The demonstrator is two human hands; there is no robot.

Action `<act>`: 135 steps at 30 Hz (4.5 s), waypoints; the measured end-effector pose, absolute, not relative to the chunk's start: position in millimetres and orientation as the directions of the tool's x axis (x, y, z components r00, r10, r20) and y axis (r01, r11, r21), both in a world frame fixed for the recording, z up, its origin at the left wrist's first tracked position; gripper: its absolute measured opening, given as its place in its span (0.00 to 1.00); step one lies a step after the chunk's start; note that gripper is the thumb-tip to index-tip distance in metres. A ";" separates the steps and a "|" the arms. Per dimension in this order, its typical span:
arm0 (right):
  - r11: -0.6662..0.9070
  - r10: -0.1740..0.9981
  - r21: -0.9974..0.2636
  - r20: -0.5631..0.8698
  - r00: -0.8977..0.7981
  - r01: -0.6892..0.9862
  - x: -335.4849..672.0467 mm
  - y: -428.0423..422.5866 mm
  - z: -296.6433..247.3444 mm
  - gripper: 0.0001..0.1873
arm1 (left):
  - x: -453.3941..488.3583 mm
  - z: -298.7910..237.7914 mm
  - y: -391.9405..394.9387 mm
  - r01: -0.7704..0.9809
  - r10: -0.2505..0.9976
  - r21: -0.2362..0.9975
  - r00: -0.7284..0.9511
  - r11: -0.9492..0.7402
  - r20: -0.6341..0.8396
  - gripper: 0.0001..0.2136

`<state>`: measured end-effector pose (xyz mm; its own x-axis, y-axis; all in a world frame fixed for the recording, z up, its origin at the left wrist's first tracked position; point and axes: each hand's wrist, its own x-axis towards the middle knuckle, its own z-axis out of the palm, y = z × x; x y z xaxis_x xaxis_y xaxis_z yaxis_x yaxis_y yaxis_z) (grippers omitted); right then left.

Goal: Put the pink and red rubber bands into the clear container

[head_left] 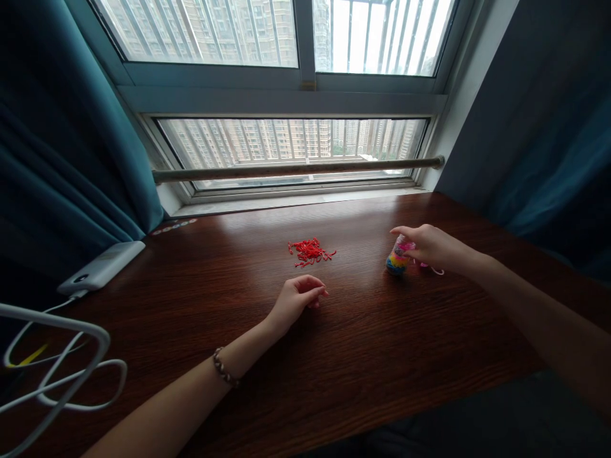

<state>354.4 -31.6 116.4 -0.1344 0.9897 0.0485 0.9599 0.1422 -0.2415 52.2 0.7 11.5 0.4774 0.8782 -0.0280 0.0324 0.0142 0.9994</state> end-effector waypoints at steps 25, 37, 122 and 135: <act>0.245 0.924 -0.433 0.376 -0.073 0.868 317.3 -54.9 139.5 0.12 | 41.6 12.3 17.6 0.176 0.886 0.952 0.439 -0.249 0.151 0.08; 0.443 0.880 -0.469 0.392 -0.270 0.764 216.1 87.8 -8.5 0.21 | -5.5 -26.0 113.8 0.840 0.855 0.276 0.351 -0.468 0.382 0.24; 0.557 0.827 -0.682 0.511 -0.235 0.475 233.4 -39.8 0.3 0.09 | 2.2 1.8 28.5 0.484 0.715 0.574 0.638 -0.660 0.285 0.11; 0.573 0.807 -0.662 0.557 -0.194 0.483 237.9 -43.2 18.7 0.08 | 3.4 1.7 27.6 0.492 0.701 0.539 0.649 -0.683 0.297 0.11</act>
